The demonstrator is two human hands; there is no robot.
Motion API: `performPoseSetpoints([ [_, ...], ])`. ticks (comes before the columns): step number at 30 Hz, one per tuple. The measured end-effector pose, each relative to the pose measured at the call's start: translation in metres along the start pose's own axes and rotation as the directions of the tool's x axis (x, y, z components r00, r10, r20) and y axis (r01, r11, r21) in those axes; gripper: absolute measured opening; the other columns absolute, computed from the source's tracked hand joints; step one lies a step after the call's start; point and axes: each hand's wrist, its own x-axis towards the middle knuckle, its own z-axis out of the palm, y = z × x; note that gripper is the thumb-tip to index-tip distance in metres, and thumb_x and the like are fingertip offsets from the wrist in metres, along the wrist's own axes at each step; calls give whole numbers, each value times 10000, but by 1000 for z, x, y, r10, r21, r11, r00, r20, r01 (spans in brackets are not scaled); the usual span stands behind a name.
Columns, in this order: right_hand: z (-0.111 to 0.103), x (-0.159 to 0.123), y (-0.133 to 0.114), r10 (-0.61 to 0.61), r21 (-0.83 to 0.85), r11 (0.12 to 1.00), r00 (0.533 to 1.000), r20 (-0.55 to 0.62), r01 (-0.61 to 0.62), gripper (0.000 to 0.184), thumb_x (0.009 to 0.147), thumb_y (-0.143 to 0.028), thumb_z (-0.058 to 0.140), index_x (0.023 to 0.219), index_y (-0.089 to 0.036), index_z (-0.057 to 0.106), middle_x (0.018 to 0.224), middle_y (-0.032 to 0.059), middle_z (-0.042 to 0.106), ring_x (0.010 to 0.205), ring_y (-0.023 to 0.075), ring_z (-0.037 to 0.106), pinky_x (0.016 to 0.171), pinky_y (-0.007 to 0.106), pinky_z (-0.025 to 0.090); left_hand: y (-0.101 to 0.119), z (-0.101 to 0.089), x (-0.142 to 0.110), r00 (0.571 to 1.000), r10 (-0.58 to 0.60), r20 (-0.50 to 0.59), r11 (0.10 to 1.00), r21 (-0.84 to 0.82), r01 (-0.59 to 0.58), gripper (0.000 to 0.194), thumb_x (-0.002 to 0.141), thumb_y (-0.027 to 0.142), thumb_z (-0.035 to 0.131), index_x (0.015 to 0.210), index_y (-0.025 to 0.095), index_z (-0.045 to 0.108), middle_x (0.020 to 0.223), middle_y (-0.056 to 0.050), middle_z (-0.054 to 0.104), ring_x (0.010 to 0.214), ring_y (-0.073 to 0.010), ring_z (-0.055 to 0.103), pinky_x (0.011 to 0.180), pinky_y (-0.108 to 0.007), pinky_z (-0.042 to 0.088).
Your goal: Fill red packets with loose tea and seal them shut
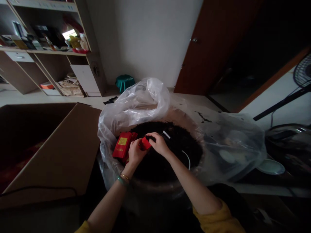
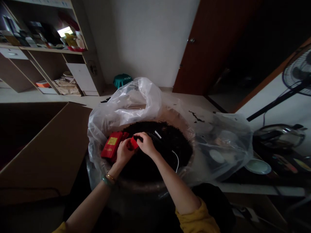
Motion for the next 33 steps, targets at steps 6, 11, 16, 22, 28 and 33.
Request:
performPoseSetpoints([
  [6,-14,9,-13,7,-252,968,1000,22,-1,264,640,-28,583,840,-194,633,852,17,586,755,148,576,715,280,494,-1,0,-2,998,69,2,997,20,-69,432,620,267,771,1026,223,627,949,-57,691,912,-250,602,786,-354,500],
  [11,-14,11,-30,-13,-220,975,998,59,26,222,672,-63,621,845,-201,614,789,-7,589,719,139,576,703,277,496,-2,1,-1,997,69,-20,997,34,-69,393,646,287,758,1012,218,629,933,-55,695,893,-239,614,789,-346,501],
  [16,-16,9,-29,64,-63,997,975,212,-52,380,809,-120,515,1167,-236,566,917,20,668,782,137,648,763,291,510,-1,0,-1,997,71,-24,997,36,-70,399,634,290,765,1002,211,634,932,-58,701,870,-240,621,781,-351,503],
  [22,-24,13,6,12,-19,1000,1000,6,-12,424,881,-181,386,1287,-241,491,1191,90,582,861,147,647,821,343,519,-3,0,2,995,-46,-85,999,-8,46,473,629,353,774,1046,189,622,894,-64,691,807,-226,631,750,-351,512],
  [28,12,-8,19,184,-566,811,852,489,150,797,692,-401,729,1395,-221,400,1460,157,381,1365,383,270,1053,589,274,-15,3,4,934,-170,-315,978,-168,121,499,655,418,736,1078,188,606,926,-65,665,802,-202,634,699,-328,526],
  [33,43,-30,-2,145,-597,692,733,665,405,921,613,-505,767,1388,-161,406,1434,199,393,1343,389,276,1047,552,268,-24,4,4,895,-228,-383,963,-227,148,533,663,436,725,1110,181,582,938,-68,653,792,-191,635,670,-316,533],
])
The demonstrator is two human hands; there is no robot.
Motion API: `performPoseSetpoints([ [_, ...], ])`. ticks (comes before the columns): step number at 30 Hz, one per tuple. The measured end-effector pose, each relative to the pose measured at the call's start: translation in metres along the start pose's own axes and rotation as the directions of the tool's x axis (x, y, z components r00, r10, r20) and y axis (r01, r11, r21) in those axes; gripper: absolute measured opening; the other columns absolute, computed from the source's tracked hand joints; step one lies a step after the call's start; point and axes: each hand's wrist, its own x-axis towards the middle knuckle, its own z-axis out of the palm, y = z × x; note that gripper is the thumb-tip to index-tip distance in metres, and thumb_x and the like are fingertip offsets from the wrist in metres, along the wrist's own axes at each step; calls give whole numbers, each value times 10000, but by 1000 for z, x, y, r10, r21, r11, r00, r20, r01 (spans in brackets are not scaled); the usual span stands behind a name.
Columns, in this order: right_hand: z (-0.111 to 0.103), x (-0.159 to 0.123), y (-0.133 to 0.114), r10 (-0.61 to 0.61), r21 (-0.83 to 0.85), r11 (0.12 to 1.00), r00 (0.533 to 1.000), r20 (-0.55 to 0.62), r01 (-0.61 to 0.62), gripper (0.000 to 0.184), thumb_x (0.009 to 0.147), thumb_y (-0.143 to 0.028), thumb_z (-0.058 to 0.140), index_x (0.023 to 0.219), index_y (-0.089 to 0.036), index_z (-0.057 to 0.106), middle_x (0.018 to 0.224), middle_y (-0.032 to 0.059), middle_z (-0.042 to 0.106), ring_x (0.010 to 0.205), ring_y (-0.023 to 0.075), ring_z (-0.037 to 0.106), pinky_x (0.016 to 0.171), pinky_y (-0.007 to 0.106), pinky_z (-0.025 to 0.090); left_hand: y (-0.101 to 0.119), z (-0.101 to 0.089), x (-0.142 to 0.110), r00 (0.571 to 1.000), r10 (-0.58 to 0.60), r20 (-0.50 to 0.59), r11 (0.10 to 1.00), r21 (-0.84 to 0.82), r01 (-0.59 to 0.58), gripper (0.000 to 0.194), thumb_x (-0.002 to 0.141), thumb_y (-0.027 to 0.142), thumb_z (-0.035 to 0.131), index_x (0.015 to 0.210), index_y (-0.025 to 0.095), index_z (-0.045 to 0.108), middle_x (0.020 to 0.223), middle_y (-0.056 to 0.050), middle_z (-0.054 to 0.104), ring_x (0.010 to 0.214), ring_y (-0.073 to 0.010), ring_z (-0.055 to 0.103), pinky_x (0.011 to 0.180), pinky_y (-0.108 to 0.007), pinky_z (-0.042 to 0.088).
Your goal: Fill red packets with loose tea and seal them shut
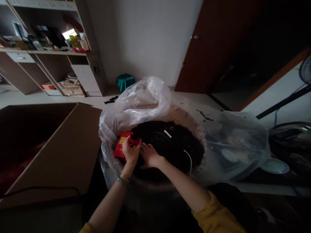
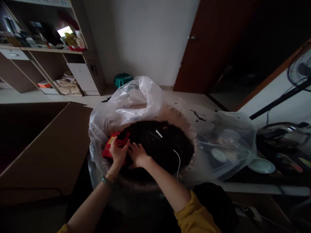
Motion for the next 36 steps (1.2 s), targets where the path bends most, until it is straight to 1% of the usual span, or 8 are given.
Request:
performPoseSetpoints([
  [3,1,-9,-8,-35,-69,997,999,-7,34,687,652,-450,745,1251,-176,548,1258,167,534,1168,337,453,956,481,363,-1,0,1,1000,10,11,1000,7,-10,522,669,435,725,1107,188,584,940,-64,654,798,-193,634,671,-320,534],
  [8,3,-25,-13,-103,-158,982,995,0,101,557,621,-357,783,1141,-233,625,1179,134,552,1081,324,485,882,454,405,1,1,1,998,36,42,999,39,-37,494,675,426,720,1094,197,595,965,-67,653,823,-204,634,686,-336,536],
  [17,-3,-20,-11,135,-26,990,988,-79,-137,315,777,-127,599,1078,-206,647,1102,122,628,979,253,586,739,337,490,10,-3,0,990,87,109,991,90,-96,458,669,383,723,1068,194,601,967,-74,657,878,-233,622,749,-372,532],
  [20,-19,-23,20,322,257,929,923,-212,-266,260,726,-71,604,951,-181,674,993,89,677,920,214,630,761,300,500,13,-4,0,985,94,147,990,93,-108,447,657,347,733,1056,193,602,958,-73,661,874,-238,614,768,-377,530],
  [25,-62,-25,61,434,656,754,770,-468,-26,144,733,-134,591,836,-195,671,829,3,693,722,152,645,671,266,520,19,-5,-1,955,129,267,979,122,-166,452,636,311,751,1049,200,608,963,-71,669,903,-250,607,808,-377,513],
  [28,-89,-22,61,411,736,676,820,-398,19,160,708,-127,595,838,-181,671,748,-17,665,542,105,579,491,204,464,25,-3,-1,936,129,329,969,157,-189,467,624,297,763,1052,195,610,983,-78,678,915,-257,606,821,-380,501],
  [31,-107,-17,52,295,697,717,904,-311,6,277,656,-16,563,849,-174,681,724,-25,654,534,81,562,514,185,456,33,0,2,919,94,383,965,192,-179,495,611,306,774,1063,190,610,972,-79,687,900,-259,614,813,-374,495],
  [36,-112,-13,48,304,638,770,888,-346,-15,542,627,-2,632,1140,-179,628,953,43,678,675,92,608,661,214,496,44,6,8,906,111,408,960,190,-203,508,625,329,763,1088,189,607,945,-69,686,886,-249,615,788,-355,487],
])
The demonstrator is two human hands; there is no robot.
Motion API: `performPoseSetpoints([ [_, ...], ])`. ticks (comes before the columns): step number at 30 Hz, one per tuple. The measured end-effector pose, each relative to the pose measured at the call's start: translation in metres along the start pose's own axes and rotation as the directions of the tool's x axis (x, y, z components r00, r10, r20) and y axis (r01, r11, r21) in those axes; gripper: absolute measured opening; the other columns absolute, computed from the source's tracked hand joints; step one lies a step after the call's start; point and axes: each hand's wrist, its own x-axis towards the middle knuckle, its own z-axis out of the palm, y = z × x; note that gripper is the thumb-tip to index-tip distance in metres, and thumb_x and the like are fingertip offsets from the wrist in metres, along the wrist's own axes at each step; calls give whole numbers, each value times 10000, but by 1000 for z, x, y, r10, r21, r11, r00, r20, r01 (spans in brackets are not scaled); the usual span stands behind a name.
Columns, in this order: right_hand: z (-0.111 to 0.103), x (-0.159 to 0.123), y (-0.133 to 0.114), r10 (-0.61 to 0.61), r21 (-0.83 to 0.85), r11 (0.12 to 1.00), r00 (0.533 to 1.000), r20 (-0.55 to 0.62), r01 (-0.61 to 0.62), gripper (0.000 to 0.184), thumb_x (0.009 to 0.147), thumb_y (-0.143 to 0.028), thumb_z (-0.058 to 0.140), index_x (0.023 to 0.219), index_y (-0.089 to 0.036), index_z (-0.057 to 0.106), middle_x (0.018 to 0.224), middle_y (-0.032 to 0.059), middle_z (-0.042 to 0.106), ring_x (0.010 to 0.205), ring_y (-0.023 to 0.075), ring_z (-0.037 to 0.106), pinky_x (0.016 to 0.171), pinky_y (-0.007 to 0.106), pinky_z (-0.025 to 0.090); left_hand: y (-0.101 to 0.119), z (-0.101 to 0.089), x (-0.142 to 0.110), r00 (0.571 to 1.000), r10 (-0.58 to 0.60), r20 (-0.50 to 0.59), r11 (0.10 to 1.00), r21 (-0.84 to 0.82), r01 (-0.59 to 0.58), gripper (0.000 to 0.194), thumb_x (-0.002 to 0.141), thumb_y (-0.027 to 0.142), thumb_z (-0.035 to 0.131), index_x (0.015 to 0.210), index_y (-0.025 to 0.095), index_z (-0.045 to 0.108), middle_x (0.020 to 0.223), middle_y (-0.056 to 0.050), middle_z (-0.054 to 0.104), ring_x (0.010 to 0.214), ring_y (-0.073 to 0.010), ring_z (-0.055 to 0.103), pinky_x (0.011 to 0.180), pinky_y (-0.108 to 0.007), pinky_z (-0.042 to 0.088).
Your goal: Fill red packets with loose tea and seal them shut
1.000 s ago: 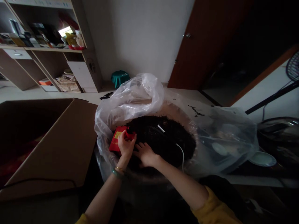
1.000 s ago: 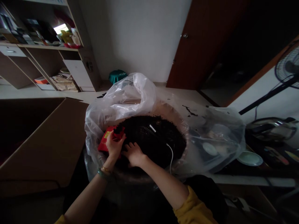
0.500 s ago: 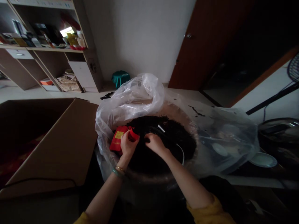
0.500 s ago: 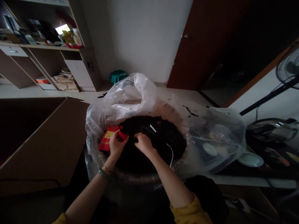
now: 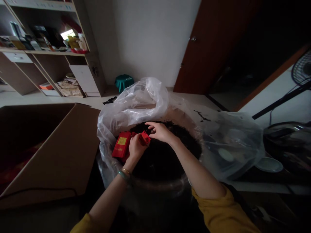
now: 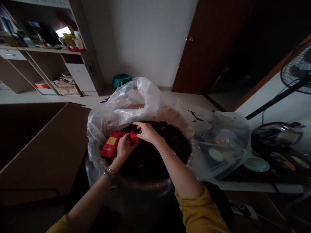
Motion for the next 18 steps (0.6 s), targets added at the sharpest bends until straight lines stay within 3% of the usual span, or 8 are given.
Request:
performPoseSetpoints([
  [2,0,-1,3,25,-6,1000,998,-53,-25,570,654,-19,628,1201,-172,587,970,51,677,675,94,617,677,224,501,0,2,0,999,35,-14,999,-40,-35,522,631,337,766,1101,185,599,960,-74,679,903,-246,608,792,-351,485],
  [5,3,-5,7,24,-74,997,997,-80,-30,413,721,-42,583,1107,-180,635,864,24,702,730,123,642,742,246,496,-5,5,-2,996,80,-24,991,-103,-82,516,648,324,762,1118,206,583,997,-62,670,910,-234,600,804,-349,483],
  [7,6,-7,7,23,-167,986,999,-27,-27,357,774,-52,530,1083,-181,652,793,21,713,789,148,649,796,264,478,-8,7,-4,995,98,-23,989,-108,-100,501,655,307,755,1118,230,578,1019,-49,666,920,-236,593,818,-360,480],
  [11,9,-9,4,28,-255,967,997,73,-9,427,834,-74,473,1249,-134,552,770,43,723,877,173,643,848,281,450,-11,8,-4,990,144,-12,986,-83,-144,485,663,291,744,1115,242,574,1050,-50,660,935,-245,583,837,-376,471],
  [15,14,-12,-1,34,-157,986,995,-93,-49,368,847,-190,571,1210,-144,529,863,48,736,866,165,652,822,272,456,-11,7,-3,988,147,-39,987,-60,-149,511,661,325,749,1125,222,560,1018,-61,658,903,-249,579,822,-378,468],
  [18,22,-16,-2,110,-266,954,987,-121,-139,362,761,-321,704,1068,-153,611,902,82,722,879,196,644,762,265,462,-11,7,-4,990,134,-37,990,-35,-135,539,646,318,759,1134,217,552,998,-60,658,893,-257,568,789,-373,470],
])
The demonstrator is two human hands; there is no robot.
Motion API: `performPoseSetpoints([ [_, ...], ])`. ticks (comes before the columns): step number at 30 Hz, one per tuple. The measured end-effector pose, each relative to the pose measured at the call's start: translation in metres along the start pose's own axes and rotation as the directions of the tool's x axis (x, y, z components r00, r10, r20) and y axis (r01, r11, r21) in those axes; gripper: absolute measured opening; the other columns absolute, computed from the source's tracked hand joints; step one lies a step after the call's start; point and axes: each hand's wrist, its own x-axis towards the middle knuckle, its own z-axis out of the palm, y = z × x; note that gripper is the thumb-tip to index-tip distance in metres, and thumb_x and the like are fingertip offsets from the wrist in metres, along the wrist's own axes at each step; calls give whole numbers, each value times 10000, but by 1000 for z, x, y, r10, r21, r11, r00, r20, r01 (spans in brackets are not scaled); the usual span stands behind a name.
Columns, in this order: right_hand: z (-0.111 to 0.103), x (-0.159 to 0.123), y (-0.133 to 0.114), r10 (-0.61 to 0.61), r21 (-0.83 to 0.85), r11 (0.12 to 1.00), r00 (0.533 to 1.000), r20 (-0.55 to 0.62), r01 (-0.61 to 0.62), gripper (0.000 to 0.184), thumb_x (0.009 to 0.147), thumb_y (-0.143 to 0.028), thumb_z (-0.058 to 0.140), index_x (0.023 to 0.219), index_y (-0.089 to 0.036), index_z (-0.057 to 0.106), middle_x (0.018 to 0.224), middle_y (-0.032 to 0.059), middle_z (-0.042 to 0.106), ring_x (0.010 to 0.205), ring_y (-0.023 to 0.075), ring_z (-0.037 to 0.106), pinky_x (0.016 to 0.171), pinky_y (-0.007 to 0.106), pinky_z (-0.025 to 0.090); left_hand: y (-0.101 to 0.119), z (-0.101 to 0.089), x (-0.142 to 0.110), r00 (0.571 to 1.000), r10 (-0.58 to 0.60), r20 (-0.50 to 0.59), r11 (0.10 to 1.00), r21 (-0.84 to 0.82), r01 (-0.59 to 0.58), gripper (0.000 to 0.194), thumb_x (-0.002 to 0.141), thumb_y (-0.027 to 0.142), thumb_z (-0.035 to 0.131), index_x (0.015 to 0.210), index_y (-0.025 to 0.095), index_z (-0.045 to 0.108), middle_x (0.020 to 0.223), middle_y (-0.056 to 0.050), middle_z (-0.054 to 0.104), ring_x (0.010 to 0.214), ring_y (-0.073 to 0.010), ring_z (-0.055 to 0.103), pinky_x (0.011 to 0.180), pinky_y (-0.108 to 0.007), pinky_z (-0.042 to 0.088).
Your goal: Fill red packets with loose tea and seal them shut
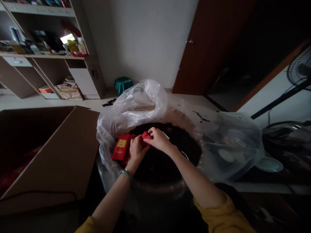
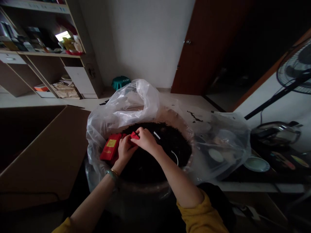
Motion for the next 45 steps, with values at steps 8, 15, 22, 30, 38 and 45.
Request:
performPoseSetpoints([
  [8,2,7,11,-1,191,982,1000,14,-2,190,898,-278,532,943,-199,699,871,38,744,799,163,680,730,235,468,0,2,0,1000,31,6,999,32,-31,570,668,382,741,1166,216,516,1053,-76,629,947,-276,558,829,-413,468],
  [15,5,-4,4,-74,-54,996,997,19,75,190,828,-373,640,858,-199,712,807,60,721,817,192,649,739,274,447,1,6,-2,1000,-13,9,999,-32,13,575,671,344,736,1168,224,473,1080,-80,572,1019,-274,571,863,-407,479],
  [22,8,1,13,-134,-144,980,991,30,137,264,873,-325,568,699,-201,723,698,34,690,795,173,587,749,264,390,-3,7,-2,995,87,48,993,-90,-82,528,695,309,716,1159,219,480,1066,-75,598,1005,-254,583,881,-398,475],
  [30,11,2,35,-45,212,977,988,146,13,316,884,-318,503,728,-140,712,617,-5,652,600,132,567,572,219,372,-3,8,-1,989,93,119,995,-54,-87,461,688,240,683,1118,219,520,1023,-67,623,973,-250,593,839,-388,481],
  [38,-6,-4,19,-168,-98,980,983,76,175,164,820,-307,639,930,-219,724,879,45,717,878,193,620,813,296,433,-1,7,-5,994,26,110,997,-81,-17,390,701,293,675,1056,226,529,948,-44,647,874,-221,625,780,-350,492],
  [45,5,-3,22,-248,-139,960,969,-17,243,292,862,-286,587,607,-180,684,631,23,627,732,156,535,733,265,385,-1,6,-7,997,54,50,999,-8,-53,414,690,299,687,1056,220,509,964,-62,631,890,-241,609,772,-357,485],
])
